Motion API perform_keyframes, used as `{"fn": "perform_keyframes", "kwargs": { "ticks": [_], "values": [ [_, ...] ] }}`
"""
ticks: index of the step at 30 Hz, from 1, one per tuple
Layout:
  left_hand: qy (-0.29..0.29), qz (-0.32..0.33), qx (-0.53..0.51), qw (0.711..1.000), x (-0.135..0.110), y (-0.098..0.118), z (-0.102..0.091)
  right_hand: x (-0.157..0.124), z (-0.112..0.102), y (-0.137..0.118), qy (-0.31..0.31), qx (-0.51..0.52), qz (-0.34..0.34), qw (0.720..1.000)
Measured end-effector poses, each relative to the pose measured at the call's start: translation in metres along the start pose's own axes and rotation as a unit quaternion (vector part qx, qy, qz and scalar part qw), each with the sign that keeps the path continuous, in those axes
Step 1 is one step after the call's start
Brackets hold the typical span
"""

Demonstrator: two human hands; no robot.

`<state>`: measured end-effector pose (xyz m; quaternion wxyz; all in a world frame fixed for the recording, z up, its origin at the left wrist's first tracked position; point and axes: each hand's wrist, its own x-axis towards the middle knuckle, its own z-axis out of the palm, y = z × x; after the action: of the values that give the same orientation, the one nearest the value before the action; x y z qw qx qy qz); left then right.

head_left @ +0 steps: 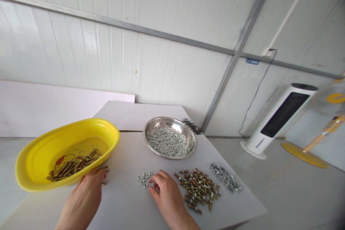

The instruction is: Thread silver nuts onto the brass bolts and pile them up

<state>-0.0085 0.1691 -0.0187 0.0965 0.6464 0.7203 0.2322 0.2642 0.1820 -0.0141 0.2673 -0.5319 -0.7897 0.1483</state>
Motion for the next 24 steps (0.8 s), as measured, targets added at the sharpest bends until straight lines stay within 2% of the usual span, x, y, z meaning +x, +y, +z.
{"fn": "perform_keyframes", "kwargs": {
  "ticks": [4, 7, 9, 13, 17, 19, 20, 22, 24],
  "values": [
    [-0.049, 0.032, 0.037, 0.998, -0.001, 0.013, 0.000, 0.003, 0.008, -0.006, 0.000, -0.016, 0.001, 1.000],
    [-0.052, 0.046, -0.005, 0.998, -0.005, 0.029, 0.000, 0.006, 0.013, -0.008, 0.001, -0.019, 0.002, 1.000],
    [-0.079, 0.039, -0.001, 0.996, -0.008, 0.036, 0.001, 0.007, 0.017, -0.008, -0.001, -0.008, 0.002, 1.000],
    [-0.053, 0.035, 0.009, 0.998, -0.009, 0.041, 0.002, 0.008, 0.019, -0.005, -0.006, 0.038, 0.006, 0.999],
    [-0.028, 0.068, -0.075, 0.994, -0.005, 0.051, 0.003, 0.011, 0.010, 0.001, 0.001, 0.159, 0.043, 0.986],
    [-0.032, 0.074, -0.174, 0.981, -0.004, 0.061, 0.002, 0.012, 0.004, 0.003, 0.001, 0.278, 0.078, 0.957],
    [-0.043, 0.067, -0.240, 0.968, -0.004, 0.067, 0.001, 0.013, 0.000, 0.003, -0.001, 0.347, 0.094, 0.933],
    [-0.066, 0.053, -0.371, 0.925, -0.005, 0.077, 0.000, 0.012, -0.006, 0.002, -0.004, 0.482, 0.126, 0.867],
    [-0.077, 0.054, -0.459, 0.883, -0.006, 0.086, 0.001, 0.009, -0.010, -0.001, -0.008, 0.590, 0.154, 0.793]
  ]
}}
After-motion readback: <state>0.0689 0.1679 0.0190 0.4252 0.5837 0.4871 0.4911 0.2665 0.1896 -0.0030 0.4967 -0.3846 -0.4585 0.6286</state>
